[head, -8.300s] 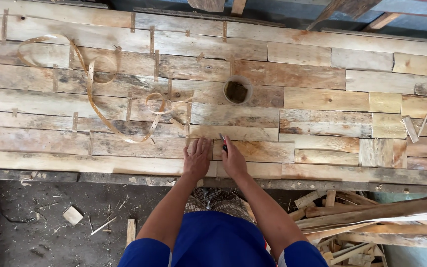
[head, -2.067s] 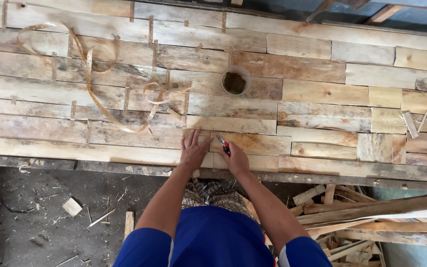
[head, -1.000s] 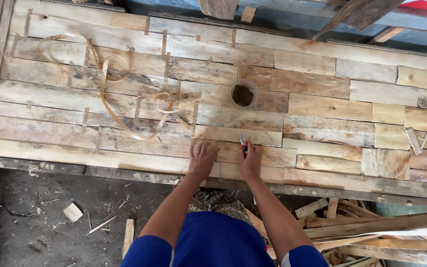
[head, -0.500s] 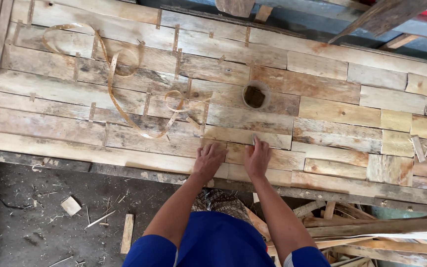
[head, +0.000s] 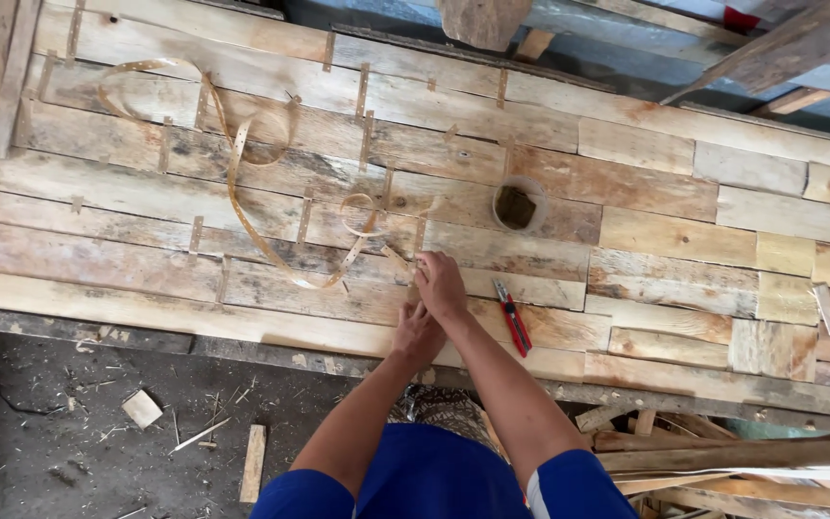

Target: Cutting and applying thin wood strips to a larger wood panel to create a decorative surface.

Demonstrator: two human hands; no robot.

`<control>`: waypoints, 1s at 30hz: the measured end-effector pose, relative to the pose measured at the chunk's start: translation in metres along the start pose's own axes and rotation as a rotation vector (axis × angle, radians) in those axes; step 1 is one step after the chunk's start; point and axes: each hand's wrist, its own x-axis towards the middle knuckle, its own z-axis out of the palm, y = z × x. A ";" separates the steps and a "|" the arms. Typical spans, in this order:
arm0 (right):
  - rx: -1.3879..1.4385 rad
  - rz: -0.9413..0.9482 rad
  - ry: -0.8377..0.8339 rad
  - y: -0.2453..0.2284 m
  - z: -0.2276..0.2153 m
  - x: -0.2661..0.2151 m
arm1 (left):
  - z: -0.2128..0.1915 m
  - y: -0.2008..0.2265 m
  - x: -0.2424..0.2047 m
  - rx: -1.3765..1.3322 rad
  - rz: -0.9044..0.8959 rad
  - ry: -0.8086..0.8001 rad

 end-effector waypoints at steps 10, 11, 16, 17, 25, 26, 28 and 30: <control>-0.058 0.083 -0.142 -0.017 0.031 0.025 | 0.018 -0.007 0.000 -0.128 0.010 0.127; -0.094 0.071 -0.126 -0.010 0.036 0.024 | 0.014 -0.006 0.000 -0.120 0.009 0.097; -0.068 0.077 -0.086 -0.007 0.030 0.023 | 0.002 -0.001 -0.001 -0.080 0.001 0.010; -0.085 0.002 -0.061 -0.014 0.025 0.024 | 0.002 -0.001 -0.001 -0.044 0.006 0.007; -0.084 0.168 -0.084 -0.017 0.035 0.031 | 0.009 -0.004 -0.002 -0.095 -0.018 -0.044; 0.006 0.201 -0.072 -0.020 0.029 0.030 | 0.009 -0.004 -0.002 -0.119 -0.023 -0.027; 0.094 0.234 -0.065 -0.023 0.019 0.025 | 0.013 -0.005 -0.001 -0.146 -0.032 -0.009; 0.259 0.235 0.029 -0.024 0.006 0.016 | 0.021 -0.006 0.001 -0.200 -0.025 0.119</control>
